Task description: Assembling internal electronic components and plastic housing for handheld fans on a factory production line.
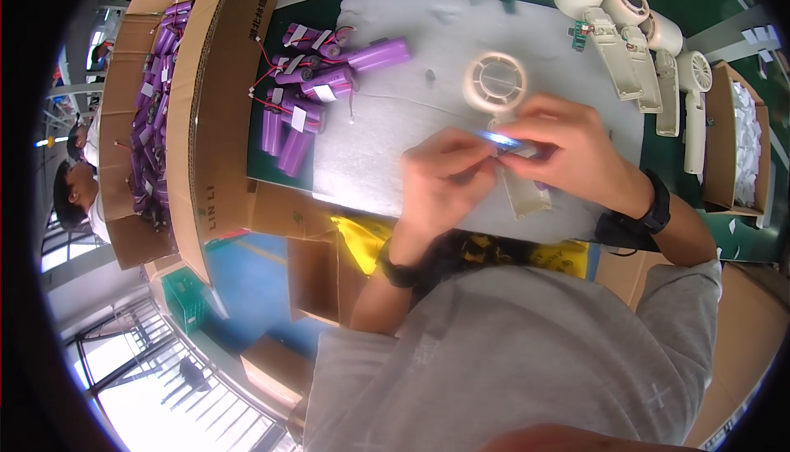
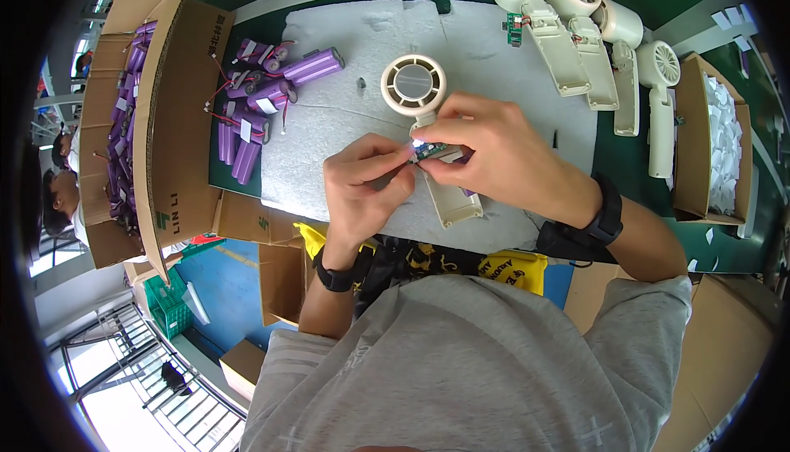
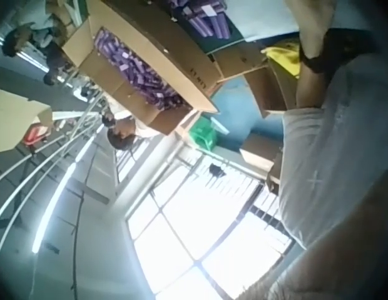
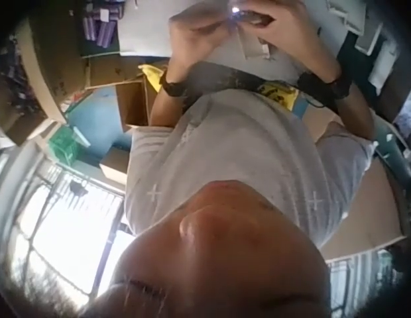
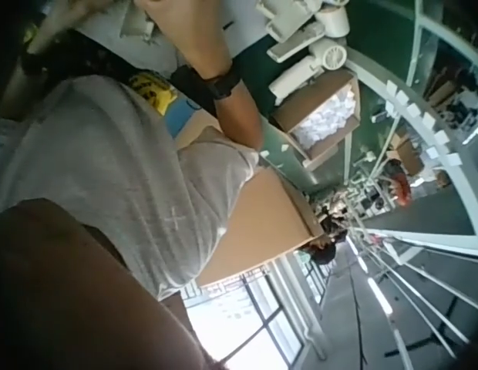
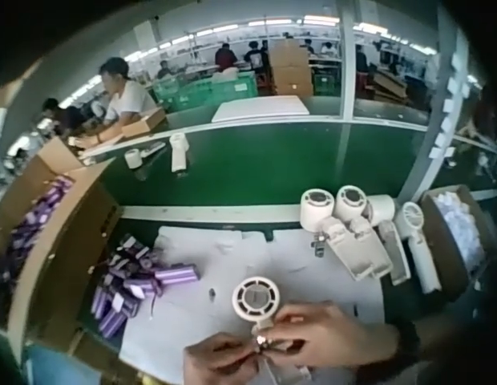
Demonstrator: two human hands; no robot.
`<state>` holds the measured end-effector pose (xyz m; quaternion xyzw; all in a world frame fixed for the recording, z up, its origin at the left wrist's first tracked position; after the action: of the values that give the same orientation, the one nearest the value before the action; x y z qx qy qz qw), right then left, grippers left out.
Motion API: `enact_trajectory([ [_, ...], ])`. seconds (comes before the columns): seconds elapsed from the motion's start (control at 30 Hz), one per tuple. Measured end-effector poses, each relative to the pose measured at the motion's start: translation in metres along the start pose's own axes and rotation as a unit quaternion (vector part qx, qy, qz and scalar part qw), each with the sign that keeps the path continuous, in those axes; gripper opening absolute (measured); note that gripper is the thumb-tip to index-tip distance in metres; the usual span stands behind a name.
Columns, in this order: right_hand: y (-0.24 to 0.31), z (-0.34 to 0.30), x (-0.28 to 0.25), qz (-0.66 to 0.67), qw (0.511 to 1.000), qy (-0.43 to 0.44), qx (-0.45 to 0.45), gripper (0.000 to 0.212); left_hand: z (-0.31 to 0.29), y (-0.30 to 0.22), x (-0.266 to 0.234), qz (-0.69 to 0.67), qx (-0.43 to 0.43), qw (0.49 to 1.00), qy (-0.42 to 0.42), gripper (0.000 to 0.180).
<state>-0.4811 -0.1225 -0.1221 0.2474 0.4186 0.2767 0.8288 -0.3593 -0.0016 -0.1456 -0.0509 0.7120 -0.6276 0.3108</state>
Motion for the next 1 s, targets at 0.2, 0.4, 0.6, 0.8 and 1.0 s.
enact_trajectory([
  [0.2, 0.0, 0.0, 0.0, 0.009, 1.0, -0.006, 0.014, 0.026, 0.0, 0.003, 0.002, -0.005, 0.016, 1.0, 0.003, 0.026],
  [0.4, -0.001, -0.001, 0.0, 0.041, 0.998, -0.016, 0.048, 0.022, 0.002, -0.007, 0.015, -0.011, 0.021, 1.0, -0.02, 0.036],
  [0.6, -0.002, 0.001, 0.002, 0.075, 0.994, 0.015, 0.076, 0.02, 0.0, -0.008, 0.023, 0.071, 0.021, 0.995, -0.059, 0.042],
  [0.8, 0.001, 0.001, 0.002, 0.025, 1.0, -0.004, 0.005, 0.017, 0.002, -0.011, 0.022, 0.057, 0.012, 0.997, -0.052, 0.038],
  [1.0, -0.003, 0.002, -0.006, 0.002, 0.999, 0.012, 0.048, 0.015, 0.003, -0.011, 0.022, 0.04, -0.025, 0.998, -0.037, 0.037],
])
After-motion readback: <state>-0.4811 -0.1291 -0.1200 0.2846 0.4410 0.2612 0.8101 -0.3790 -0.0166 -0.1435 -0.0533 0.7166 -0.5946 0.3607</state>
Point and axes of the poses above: each hand's wrist, its own z-axis towards the middle knuckle, its own x-axis out of the palm, y = z × x, the point moved 5 cm from there along z, towards the middle knuckle, and after that the axes turned 15 degrees about -x, right-handed, at the moved point
